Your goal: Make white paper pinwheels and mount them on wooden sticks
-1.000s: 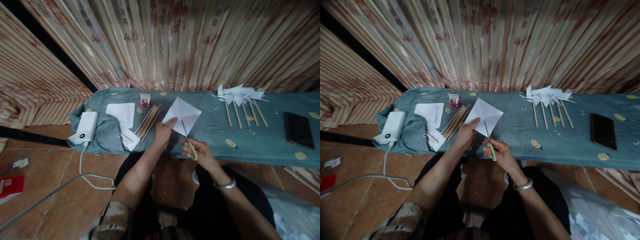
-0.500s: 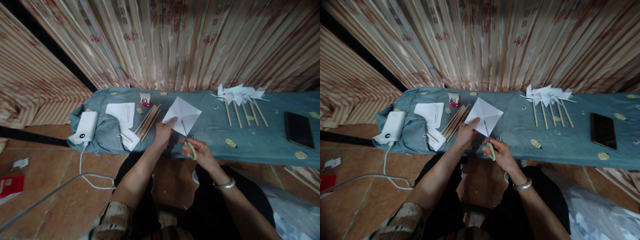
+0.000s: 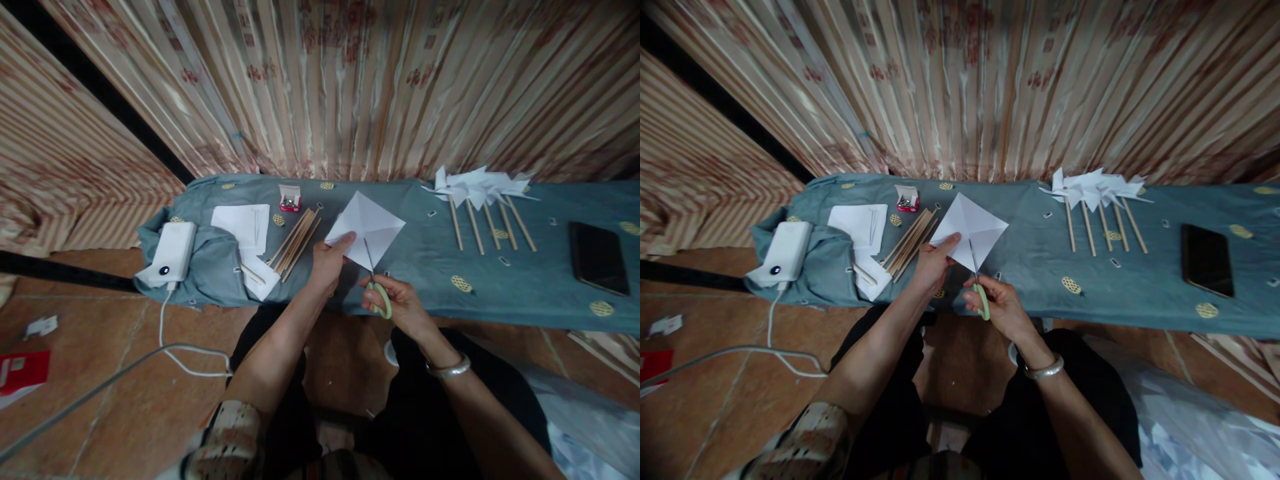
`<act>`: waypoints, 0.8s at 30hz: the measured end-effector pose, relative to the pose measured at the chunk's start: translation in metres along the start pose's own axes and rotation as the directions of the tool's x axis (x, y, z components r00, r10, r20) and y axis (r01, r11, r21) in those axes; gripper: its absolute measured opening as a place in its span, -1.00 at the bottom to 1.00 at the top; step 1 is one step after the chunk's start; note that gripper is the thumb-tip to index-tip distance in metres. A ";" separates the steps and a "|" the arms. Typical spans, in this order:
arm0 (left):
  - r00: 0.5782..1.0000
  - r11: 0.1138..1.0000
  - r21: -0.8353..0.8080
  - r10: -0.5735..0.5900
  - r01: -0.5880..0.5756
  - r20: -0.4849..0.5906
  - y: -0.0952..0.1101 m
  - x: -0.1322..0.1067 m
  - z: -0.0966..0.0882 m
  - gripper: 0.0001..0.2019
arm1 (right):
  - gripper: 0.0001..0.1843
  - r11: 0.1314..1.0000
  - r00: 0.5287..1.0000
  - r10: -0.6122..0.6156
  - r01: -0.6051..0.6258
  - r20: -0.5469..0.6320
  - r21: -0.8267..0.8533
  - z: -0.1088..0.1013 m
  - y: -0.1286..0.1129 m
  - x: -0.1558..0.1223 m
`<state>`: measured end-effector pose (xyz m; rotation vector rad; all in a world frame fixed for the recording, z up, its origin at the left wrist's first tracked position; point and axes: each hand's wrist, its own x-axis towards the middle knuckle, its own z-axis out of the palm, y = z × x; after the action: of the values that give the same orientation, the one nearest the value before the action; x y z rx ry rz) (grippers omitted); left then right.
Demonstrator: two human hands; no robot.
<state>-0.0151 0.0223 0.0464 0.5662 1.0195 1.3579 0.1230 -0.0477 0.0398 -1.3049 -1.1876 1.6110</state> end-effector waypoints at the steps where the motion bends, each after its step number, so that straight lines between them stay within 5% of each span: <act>1: 1.000 1.000 -0.003 0.006 -0.006 0.000 0.000 0.000 0.000 -0.65 | -0.49 1.000 1.000 -0.005 0.006 0.016 -0.027 -0.001 0.000 0.000; 13: 0.996 0.995 -0.045 0.092 -0.093 -0.024 0.015 0.004 -0.007 -0.60 | -0.43 0.994 0.996 0.022 -0.012 0.091 -0.109 -0.016 0.005 -0.011; 17: 0.996 0.996 -0.023 0.084 -0.084 0.004 0.012 0.002 -0.009 -0.59 | -0.45 0.995 0.987 -0.058 0.045 -0.150 -0.084 -0.033 0.007 -0.008; 21: 0.997 0.998 0.056 -0.004 0.000 0.079 0.002 -0.005 -0.010 -0.65 | -0.46 0.983 0.894 -0.170 0.181 -0.414 -0.013 -0.053 0.005 0.000; 24: 0.987 0.992 0.121 -0.051 0.032 0.152 -0.007 -0.010 -0.010 -0.75 | -0.48 0.965 0.844 -0.215 0.260 -0.491 0.024 -0.064 0.003 0.006</act>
<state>-0.0188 0.0097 0.0386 0.7244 0.9837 1.2024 0.1843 -0.0303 0.0314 -1.3391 -0.9076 1.0564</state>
